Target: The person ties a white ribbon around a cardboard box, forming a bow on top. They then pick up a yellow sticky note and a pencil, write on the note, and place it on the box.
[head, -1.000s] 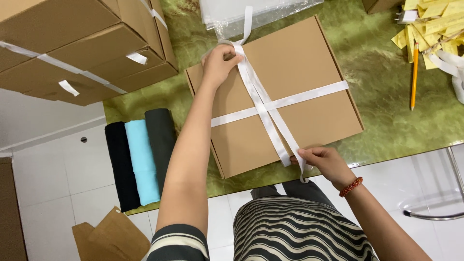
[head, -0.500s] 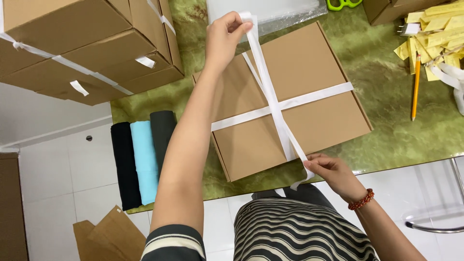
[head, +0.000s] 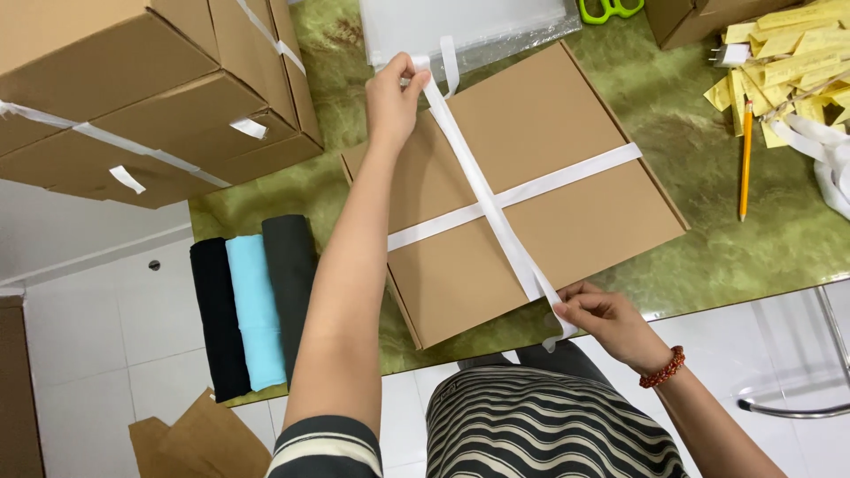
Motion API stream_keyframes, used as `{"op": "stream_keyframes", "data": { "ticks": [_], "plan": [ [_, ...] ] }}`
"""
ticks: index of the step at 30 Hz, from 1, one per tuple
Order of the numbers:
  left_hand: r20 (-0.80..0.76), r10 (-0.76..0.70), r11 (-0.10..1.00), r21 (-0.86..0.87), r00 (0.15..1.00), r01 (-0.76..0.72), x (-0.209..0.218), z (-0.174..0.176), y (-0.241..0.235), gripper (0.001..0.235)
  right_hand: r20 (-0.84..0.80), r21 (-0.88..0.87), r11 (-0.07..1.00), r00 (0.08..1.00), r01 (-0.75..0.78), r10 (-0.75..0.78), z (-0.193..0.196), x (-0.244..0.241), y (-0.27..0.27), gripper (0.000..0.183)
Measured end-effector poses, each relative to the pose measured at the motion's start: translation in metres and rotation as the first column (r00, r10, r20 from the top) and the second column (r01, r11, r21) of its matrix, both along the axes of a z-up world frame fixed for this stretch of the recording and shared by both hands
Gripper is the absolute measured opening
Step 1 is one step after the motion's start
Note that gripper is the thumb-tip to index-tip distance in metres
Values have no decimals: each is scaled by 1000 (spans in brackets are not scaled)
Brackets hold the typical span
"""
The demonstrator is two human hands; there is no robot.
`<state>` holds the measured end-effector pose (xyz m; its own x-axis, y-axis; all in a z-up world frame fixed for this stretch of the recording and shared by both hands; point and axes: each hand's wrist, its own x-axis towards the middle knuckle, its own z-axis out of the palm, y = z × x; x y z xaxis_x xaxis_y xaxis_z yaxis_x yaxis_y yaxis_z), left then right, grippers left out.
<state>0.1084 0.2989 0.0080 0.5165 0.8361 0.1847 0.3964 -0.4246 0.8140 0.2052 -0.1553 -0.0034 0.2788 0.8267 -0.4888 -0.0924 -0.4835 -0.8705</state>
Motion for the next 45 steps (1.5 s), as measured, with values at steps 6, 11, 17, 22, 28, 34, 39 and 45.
{"op": "stream_keyframes", "data": {
  "ticks": [6,11,17,22,28,34,39,45],
  "plan": [
    [-153,125,992,10,980,-125,0,-57,-14,25,75,-45,995,993,-86,89,-10,-7,0,59],
    [-170,170,984,83,971,-158,7,-91,-16,21,55,-77,995,996,-71,75,-26,-8,-1,56],
    [-159,196,972,165,968,-170,-6,-98,-14,19,282,-296,949,939,-113,199,-30,3,3,42],
    [-198,282,937,266,939,-225,-67,-45,-64,39,474,-449,893,841,-23,260,18,61,17,54],
    [24,555,800,-291,832,-525,-156,-35,-168,53,617,-32,969,767,247,-176,10,145,65,26],
    [-30,614,399,-850,789,-343,-168,-28,-225,89,307,-116,952,922,282,-235,-2,163,108,59],
    [75,657,343,-916,751,-209,-161,-12,-236,81,-68,-256,945,972,203,-227,-40,177,103,55],
    [83,699,309,-931,710,-195,-169,-20,-235,77,-47,-256,945,974,205,-224,-55,183,102,57]
  ]
}}
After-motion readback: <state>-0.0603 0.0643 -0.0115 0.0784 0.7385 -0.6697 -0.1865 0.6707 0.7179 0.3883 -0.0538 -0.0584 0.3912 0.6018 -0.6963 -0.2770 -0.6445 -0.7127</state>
